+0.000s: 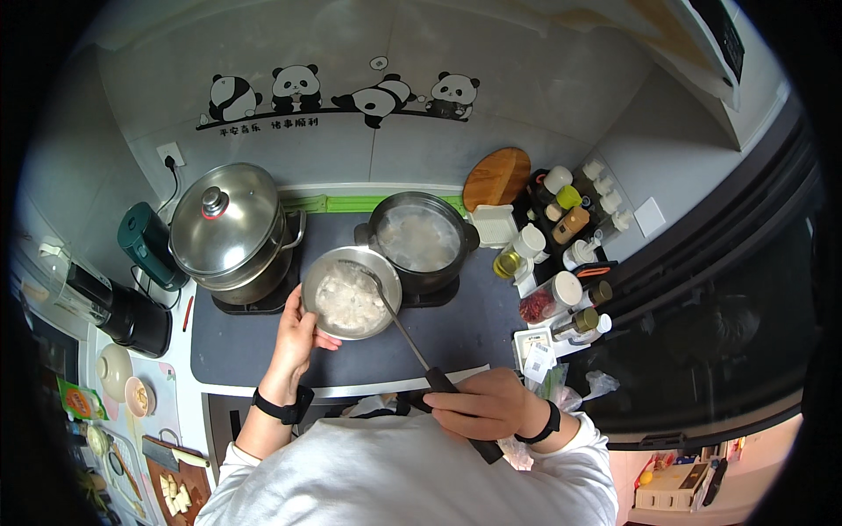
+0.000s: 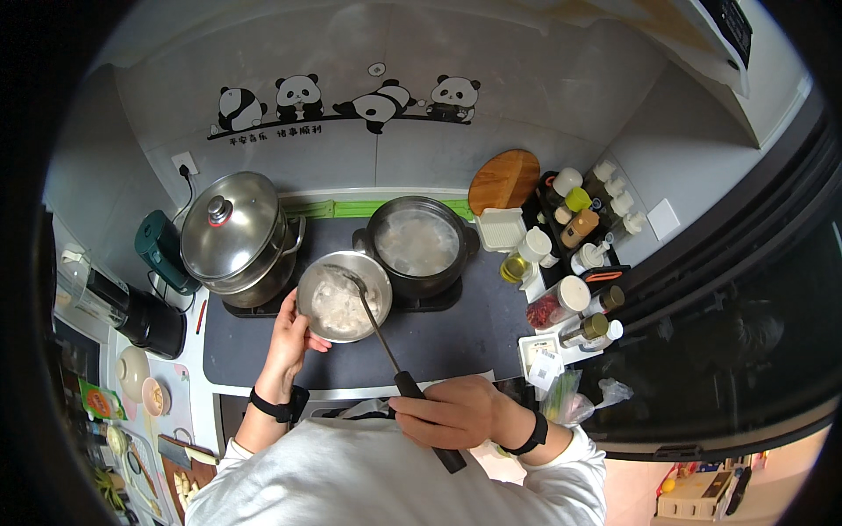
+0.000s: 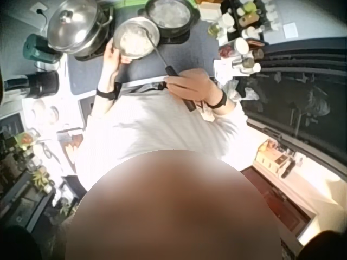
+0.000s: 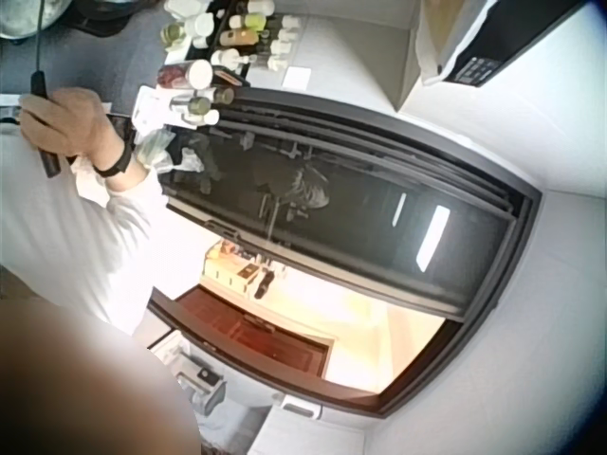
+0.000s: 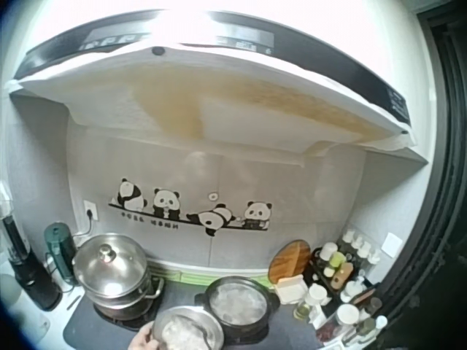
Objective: The person uses a ladle to transfer dumplings from a pot of boiling water into a metal bowl. The person then carries the bowl to the sink, rinses the dumplings under running water, and returns the bowl to the counter.
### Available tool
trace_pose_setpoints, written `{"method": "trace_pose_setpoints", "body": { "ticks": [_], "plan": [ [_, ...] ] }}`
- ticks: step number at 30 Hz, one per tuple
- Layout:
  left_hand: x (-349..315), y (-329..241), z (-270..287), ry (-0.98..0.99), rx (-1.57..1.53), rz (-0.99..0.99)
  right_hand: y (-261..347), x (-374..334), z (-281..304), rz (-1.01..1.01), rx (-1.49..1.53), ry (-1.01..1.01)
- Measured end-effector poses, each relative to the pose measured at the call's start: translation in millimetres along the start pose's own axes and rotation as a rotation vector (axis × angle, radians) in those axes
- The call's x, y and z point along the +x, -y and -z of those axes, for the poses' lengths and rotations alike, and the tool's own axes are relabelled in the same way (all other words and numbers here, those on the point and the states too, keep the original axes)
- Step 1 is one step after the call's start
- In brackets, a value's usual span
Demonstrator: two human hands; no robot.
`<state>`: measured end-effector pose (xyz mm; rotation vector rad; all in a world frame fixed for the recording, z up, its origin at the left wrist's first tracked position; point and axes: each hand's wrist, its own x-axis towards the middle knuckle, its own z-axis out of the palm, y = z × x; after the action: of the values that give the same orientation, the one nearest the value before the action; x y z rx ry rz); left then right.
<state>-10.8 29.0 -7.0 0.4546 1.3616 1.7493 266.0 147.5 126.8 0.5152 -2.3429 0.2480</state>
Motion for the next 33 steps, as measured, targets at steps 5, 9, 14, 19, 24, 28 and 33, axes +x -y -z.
{"method": "trace_pose_setpoints", "body": {
  "ticks": [5,9,14,19,24,28,33],
  "plan": [
    [1,2,7,0.008,-0.003,0.008,-4,-10,-4,-0.399,0.221,-0.442],
    [1,4,10,0.004,-0.022,0.004,-23,-25,-18,-0.859,0.526,-1.159],
    [0,4,11,0.008,-0.019,0.025,-47,-42,-21,-0.959,0.56,-1.3],
    [-3,3,12,-0.005,-0.035,0.04,-61,-48,-42,-0.984,0.371,-1.025],
    [-7,5,16,0.007,-0.047,0.01,-69,-51,-57,-1.048,0.376,-0.987],
    [-10,6,19,-0.004,-0.056,0.008,-75,-53,-67,-1.1,0.344,-0.953],
    [-12,8,19,-0.007,-0.055,0.005,-81,-54,-68,-1.142,0.349,-1.006]
  ]
}}
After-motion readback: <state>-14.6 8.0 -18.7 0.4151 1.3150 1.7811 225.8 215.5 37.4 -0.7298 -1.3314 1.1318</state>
